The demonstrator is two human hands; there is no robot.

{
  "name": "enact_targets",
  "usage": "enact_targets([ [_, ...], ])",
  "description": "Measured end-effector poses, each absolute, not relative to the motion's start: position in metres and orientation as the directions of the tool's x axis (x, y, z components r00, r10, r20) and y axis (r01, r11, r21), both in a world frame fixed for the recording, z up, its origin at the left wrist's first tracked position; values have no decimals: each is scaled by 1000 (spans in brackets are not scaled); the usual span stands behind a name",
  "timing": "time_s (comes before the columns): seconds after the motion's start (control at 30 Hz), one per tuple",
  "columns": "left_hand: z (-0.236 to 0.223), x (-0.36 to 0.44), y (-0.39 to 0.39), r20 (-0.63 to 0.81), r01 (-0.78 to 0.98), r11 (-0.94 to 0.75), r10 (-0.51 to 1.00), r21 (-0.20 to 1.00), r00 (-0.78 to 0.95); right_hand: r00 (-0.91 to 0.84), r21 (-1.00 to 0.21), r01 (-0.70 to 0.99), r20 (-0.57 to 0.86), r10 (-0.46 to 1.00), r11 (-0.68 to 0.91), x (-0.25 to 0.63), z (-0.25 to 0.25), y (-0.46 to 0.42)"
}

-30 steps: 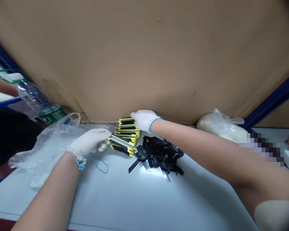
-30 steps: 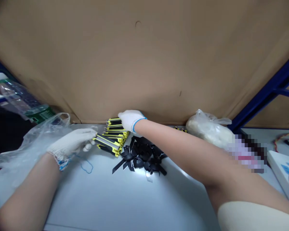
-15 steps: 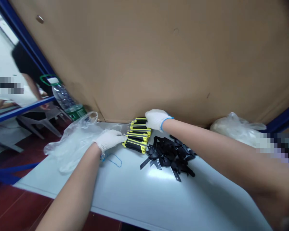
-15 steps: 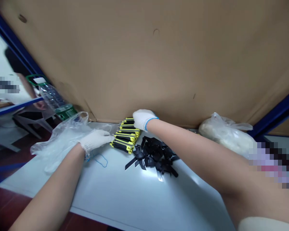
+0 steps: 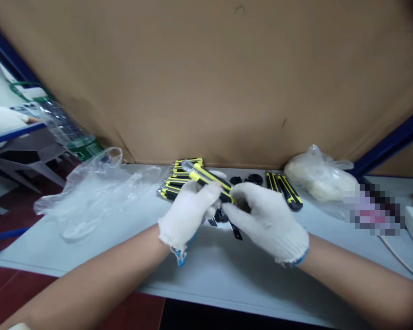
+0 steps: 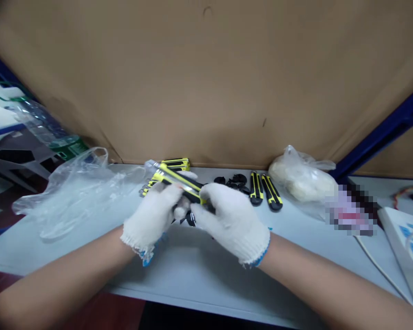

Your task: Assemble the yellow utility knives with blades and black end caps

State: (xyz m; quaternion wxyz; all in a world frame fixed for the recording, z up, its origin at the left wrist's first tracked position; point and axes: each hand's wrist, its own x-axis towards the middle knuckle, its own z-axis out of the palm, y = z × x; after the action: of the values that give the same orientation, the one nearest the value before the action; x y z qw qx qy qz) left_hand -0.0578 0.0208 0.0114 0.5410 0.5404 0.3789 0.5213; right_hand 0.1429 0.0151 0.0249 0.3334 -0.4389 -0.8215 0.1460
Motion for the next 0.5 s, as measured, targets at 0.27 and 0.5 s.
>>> enact_targets([
  [0.27, 2, -87, 56, 109, -436, -169, 981, 884, -160, -672, -253, 678, 167, 722, 690, 164, 4, 8],
  [0.5, -3, -96, 69, 118, -488, -232, 960, 842, -254, -649, 86, 743, -146, 746, 663, 169, -12, -23],
])
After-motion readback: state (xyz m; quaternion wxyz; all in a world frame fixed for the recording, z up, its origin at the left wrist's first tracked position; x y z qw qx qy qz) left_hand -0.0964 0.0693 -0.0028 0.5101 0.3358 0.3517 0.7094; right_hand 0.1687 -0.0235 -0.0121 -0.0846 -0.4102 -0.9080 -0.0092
